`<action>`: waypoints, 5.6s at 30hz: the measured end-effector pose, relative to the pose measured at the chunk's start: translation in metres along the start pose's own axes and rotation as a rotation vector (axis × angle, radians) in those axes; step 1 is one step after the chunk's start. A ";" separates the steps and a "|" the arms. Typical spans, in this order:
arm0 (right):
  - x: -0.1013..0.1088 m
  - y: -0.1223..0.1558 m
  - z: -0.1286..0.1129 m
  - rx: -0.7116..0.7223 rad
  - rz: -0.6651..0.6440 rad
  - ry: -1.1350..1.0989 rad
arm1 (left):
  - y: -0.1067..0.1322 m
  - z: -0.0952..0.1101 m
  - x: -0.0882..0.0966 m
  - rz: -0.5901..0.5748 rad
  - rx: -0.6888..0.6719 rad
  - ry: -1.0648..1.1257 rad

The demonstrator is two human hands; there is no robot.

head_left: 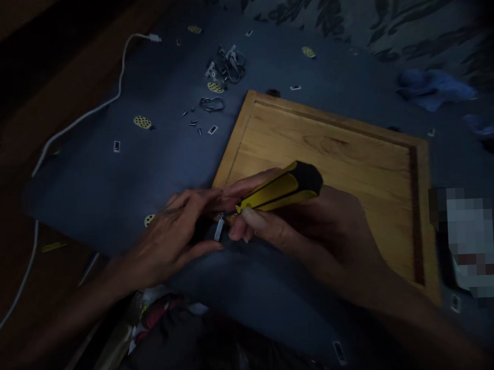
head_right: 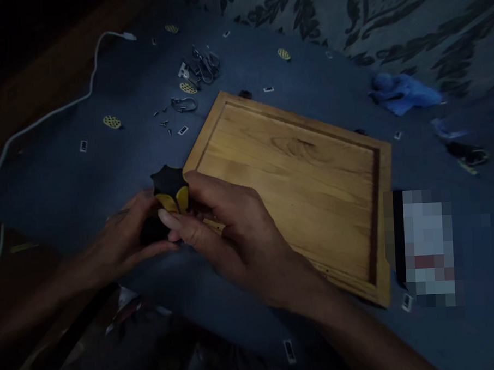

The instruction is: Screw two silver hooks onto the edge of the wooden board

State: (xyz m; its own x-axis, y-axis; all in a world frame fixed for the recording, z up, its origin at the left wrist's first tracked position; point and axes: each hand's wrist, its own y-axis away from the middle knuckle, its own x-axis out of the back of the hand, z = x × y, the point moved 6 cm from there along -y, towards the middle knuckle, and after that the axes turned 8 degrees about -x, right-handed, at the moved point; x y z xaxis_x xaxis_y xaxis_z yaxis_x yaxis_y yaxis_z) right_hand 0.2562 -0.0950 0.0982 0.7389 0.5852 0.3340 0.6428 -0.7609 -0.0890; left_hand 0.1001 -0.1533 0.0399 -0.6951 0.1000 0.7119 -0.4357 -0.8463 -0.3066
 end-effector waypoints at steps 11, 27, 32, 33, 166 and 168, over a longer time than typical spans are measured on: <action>-0.014 0.014 0.009 0.035 0.155 0.055 | -0.002 0.004 0.001 0.022 -0.036 -0.035; 0.010 0.017 0.011 0.072 0.477 -0.153 | 0.002 -0.003 -0.001 0.046 0.016 0.030; 0.004 0.012 0.020 0.089 0.404 -0.239 | 0.004 -0.006 -0.002 0.032 0.041 0.048; 0.003 0.012 0.021 0.088 0.400 -0.251 | 0.004 -0.006 -0.002 0.028 0.044 0.050; 0.000 -0.002 -0.004 0.170 0.281 0.219 | 0.006 -0.007 -0.002 0.032 0.112 0.111; 0.001 -0.003 -0.005 0.159 0.257 0.195 | 0.006 -0.007 -0.002 0.036 0.105 0.115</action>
State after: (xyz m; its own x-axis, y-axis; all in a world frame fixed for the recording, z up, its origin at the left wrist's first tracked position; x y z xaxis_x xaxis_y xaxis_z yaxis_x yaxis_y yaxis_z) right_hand 0.2543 -0.0934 0.1038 0.8378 0.3046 0.4531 0.4759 -0.8142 -0.3327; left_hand 0.0945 -0.1548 0.0320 -0.7725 0.1227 0.6230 -0.3512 -0.9000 -0.2582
